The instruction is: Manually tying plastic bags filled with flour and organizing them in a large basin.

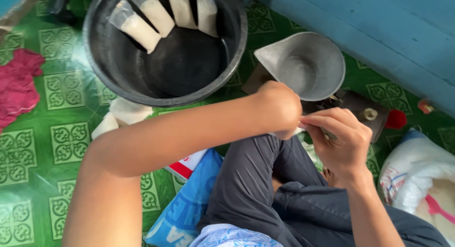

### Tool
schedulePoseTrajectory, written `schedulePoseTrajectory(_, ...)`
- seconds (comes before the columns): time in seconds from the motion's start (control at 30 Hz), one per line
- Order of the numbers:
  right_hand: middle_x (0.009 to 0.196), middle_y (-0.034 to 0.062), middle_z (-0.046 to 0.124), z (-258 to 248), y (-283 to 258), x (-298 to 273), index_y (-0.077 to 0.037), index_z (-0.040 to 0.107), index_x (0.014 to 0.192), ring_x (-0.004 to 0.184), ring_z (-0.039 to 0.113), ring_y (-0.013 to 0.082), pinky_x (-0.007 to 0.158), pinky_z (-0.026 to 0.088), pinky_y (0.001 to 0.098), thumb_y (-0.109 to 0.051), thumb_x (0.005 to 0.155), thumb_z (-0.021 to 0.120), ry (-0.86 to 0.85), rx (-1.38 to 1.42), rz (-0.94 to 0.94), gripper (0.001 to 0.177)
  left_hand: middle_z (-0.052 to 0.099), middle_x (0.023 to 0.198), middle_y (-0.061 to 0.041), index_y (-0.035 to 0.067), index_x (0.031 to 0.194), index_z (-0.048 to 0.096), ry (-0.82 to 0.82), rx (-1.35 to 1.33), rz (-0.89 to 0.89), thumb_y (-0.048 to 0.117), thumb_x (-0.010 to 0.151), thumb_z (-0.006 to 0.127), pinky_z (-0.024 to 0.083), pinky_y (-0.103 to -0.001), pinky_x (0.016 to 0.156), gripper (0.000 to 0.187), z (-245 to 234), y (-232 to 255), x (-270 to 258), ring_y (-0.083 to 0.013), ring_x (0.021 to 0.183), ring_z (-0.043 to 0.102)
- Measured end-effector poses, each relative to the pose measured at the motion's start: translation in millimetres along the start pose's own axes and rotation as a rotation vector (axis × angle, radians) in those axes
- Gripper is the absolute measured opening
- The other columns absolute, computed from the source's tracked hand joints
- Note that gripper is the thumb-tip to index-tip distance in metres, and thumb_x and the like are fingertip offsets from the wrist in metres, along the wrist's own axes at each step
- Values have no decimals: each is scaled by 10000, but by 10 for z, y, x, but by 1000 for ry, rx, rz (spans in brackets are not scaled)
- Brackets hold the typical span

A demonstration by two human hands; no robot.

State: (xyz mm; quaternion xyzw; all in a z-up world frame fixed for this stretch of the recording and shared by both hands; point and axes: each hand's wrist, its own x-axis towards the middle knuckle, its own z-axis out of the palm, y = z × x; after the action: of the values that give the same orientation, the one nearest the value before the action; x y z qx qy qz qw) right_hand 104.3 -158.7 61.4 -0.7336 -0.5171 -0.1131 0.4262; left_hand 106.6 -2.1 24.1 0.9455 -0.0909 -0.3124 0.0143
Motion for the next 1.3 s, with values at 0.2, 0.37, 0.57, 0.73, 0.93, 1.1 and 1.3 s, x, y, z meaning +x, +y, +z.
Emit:
schedulePoseTrajectory(0.2, 748, 23, 701, -2, 87, -84, -94, 746, 763, 623, 621, 257, 600, 487, 321, 111, 827, 763, 17, -25, -25, 215, 722, 878, -21, 117, 957, 742, -210, 61, -51, 126, 840, 692, 581, -452, 759, 128, -127, 218, 34, -211, 781, 681)
schedulePoseTrajectory(0.37, 824, 56, 702, -40, 3, -63, -34, 731, 810, 680, 596, 228, 633, 473, 305, 138, 738, 735, -30, -18, 10, 186, 658, 1005, -57, 103, 1105, 638, -118, 148, 91, 176, 832, 699, 545, -397, 811, 289, 38, 138, 78, -215, 884, 651)
schedulePoseTrajectory(0.57, 795, 30, 724, -91, 45, -42, -91, 750, 802, 671, 646, 253, 619, 509, 322, 86, 820, 745, -33, -21, 17, 178, 633, 1248, -4, 117, 1395, 501, -485, 313, 60, 307, 945, 366, 481, -375, 930, 507, -277, 179, -123, -187, 1124, 614)
schedulePoseTrajectory(0.73, 799, 28, 728, -164, 73, -68, -99, 757, 827, 669, 647, 250, 603, 513, 321, 51, 832, 754, -44, -45, 69, 151, 716, 1020, -81, 125, 1070, 698, -311, 132, 7, 309, 862, 418, 565, -513, 780, 394, -160, 73, -107, -259, 920, 698)
schedulePoseTrajectory(0.93, 801, 25, 727, -205, 35, -65, -101, 758, 836, 673, 649, 239, 610, 518, 308, 15, 842, 760, -77, -64, 64, 116, 711, 1042, -140, 60, 1169, 667, -302, 3, 16, 294, 860, 451, 543, -520, 848, 444, -23, 61, 32, -299, 963, 689)
schedulePoseTrajectory(1.1, 809, -7, 724, -249, 63, -69, -137, 763, 865, 693, 655, 217, 624, 517, 298, -17, 852, 745, -174, -78, 82, 122, 528, 1426, -44, 87, 1528, 330, -428, 116, -75, 229, 1004, 413, 380, -271, 1096, 549, -428, 282, -568, -183, 1359, 468)
schedulePoseTrajectory(1.3, 796, 18, 703, -412, -130, 113, -74, 732, 929, 646, 608, 156, 591, 483, 285, 70, 689, 743, -331, -103, 139, 280, 503, 589, 48, 160, 667, 656, -225, 240, -196, 169, 705, 737, 285, -231, 383, 89, -148, 321, -20, -90, 433, 311)
